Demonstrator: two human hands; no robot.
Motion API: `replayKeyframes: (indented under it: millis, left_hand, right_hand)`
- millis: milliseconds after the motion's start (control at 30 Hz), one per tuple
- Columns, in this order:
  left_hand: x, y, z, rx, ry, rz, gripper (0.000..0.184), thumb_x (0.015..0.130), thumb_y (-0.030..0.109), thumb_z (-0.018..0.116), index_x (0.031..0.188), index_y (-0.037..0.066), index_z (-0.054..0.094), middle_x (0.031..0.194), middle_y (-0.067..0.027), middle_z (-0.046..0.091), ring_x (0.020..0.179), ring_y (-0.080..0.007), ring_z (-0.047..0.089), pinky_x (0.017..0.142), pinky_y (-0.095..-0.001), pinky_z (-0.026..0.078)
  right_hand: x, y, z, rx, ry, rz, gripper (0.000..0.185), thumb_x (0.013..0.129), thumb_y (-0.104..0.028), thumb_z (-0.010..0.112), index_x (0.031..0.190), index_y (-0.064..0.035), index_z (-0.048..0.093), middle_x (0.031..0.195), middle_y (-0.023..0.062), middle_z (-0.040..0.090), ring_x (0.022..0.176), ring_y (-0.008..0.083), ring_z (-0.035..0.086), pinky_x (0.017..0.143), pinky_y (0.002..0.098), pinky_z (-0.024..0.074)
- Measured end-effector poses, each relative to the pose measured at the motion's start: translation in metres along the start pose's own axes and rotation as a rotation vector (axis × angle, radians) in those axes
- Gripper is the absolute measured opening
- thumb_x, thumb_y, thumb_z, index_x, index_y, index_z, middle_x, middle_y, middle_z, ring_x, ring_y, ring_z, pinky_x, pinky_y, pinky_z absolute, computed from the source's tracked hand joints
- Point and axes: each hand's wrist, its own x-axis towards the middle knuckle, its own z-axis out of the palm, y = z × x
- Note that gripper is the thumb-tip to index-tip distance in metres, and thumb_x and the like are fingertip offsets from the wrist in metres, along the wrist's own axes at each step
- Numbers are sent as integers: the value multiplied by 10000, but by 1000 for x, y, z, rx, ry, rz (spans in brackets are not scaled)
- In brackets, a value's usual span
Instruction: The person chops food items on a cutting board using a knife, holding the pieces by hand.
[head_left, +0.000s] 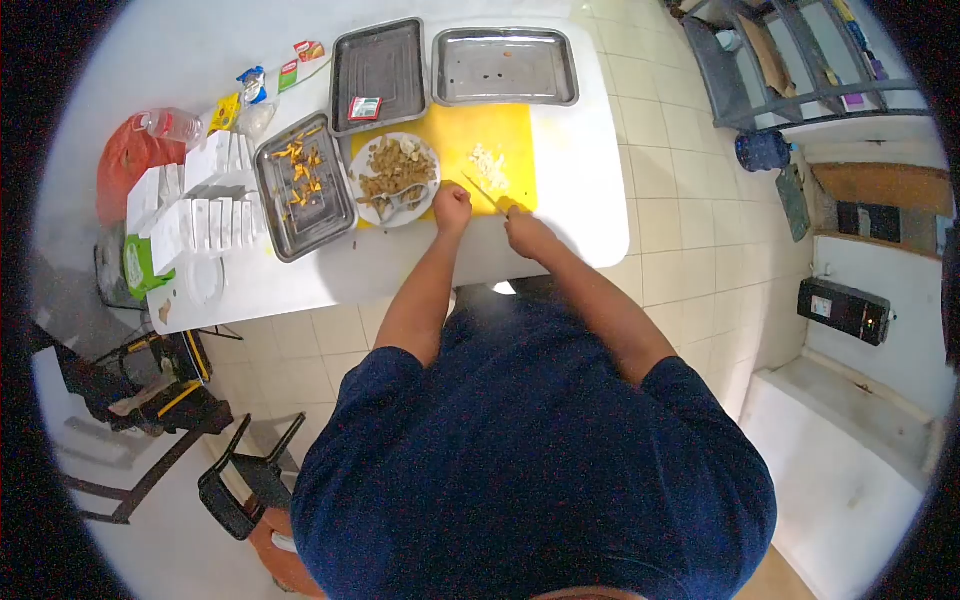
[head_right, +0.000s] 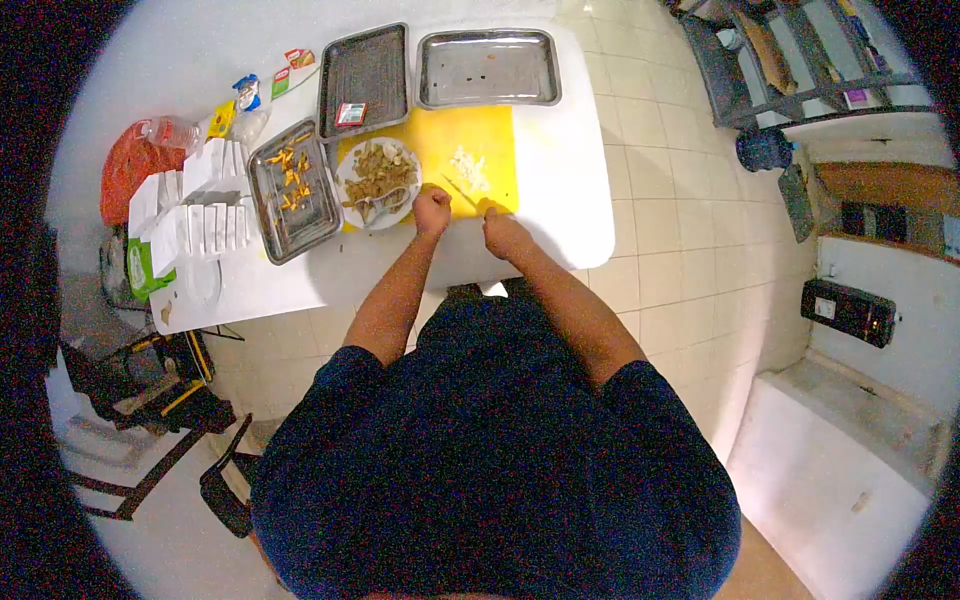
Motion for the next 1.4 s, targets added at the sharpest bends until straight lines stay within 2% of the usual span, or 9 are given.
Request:
replayKeyframes:
  millis: [100, 300, 467, 600, 700, 800, 1200, 1267, 1400]
  left_hand:
    - [-2, -1, 0, -25, -9, -7, 14, 672, 15, 619, 683, 24, 621, 634, -124, 600, 609, -242, 599, 590, -339, 474]
    - [-5, -1, -2, -32, 3, 9, 35, 685, 14, 614, 711, 37, 622, 672, -109, 606, 630, -222, 599, 607, -315, 472]
    - [-3, 0, -2, -10, 22, 69, 52, 682, 1, 594, 708, 38, 620, 683, -116, 608, 638, -240, 599, 615, -318, 474]
    - [-2, -1, 0, 9, 31, 67, 7, 684, 24, 607, 681, 26, 612, 669, -138, 597, 626, -277, 589, 600, -361, 468]
    - [0, 2, -2, 33, 19, 70, 18, 676, 36, 591, 665, 29, 603, 676, -132, 603, 630, -258, 596, 603, -344, 470]
    - [-1, 1, -2, 65, 14, 51, 33, 677, 50, 585, 660, 28, 604, 660, -137, 597, 618, -263, 591, 596, -351, 469]
    - [2, 9, -6, 26, -13, 13, 32, 669, 41, 615, 655, 18, 599, 638, -138, 604, 602, -254, 600, 585, -337, 471]
    - [1, 6, -6, -21, -33, -5, 49, 666, 69, 626, 653, 25, 608, 639, -124, 609, 598, -230, 599, 590, -325, 476]
    - [0, 4, -2, -16, 19, 19, 44, 672, 42, 622, 648, 18, 593, 624, -132, 595, 599, -263, 593, 585, -350, 467]
  right_hand:
    - [-6, -6, -4, 76, -61, -18, 296, 884, -211, 434, 1026, 48, 440, 920, 282, 588, 872, 419, 576, 765, 491, 445]
    - [-10, -12, 1, -18, -53, -8, 257, 866, -184, 455, 991, 40, 451, 849, 255, 607, 801, 392, 607, 705, 481, 481]
    - [-12, -17, -5, -46, -85, 20, 252, 849, -150, 454, 1012, 43, 449, 900, 248, 604, 838, 381, 606, 720, 475, 483]
    - [-7, -10, 4, -87, -83, 11, 305, 880, -175, 415, 1075, 60, 418, 897, 272, 602, 848, 399, 598, 730, 483, 470]
    - [-7, -10, 3, -90, -87, -2, 309, 870, -145, 407, 1087, 75, 409, 887, 267, 606, 839, 393, 601, 714, 476, 475]
    - [-5, -14, 6, -89, -159, 50, 336, 821, -55, 415, 1133, 70, 408, 971, 244, 594, 896, 364, 603, 764, 452, 484]
    - [12, -3, 21, -62, -105, 2, 349, 817, -70, 454, 1132, 74, 411, 941, 261, 598, 870, 371, 607, 742, 467, 486]
    - [6, 0, 20, -44, -115, 54, 324, 834, -87, 441, 1119, 65, 420, 932, 258, 602, 869, 371, 607, 747, 469, 483]
    - [-15, 5, 14, -9, -109, 120, 294, 871, -152, 418, 1082, 52, 439, 925, 255, 605, 866, 375, 606, 746, 472, 482]
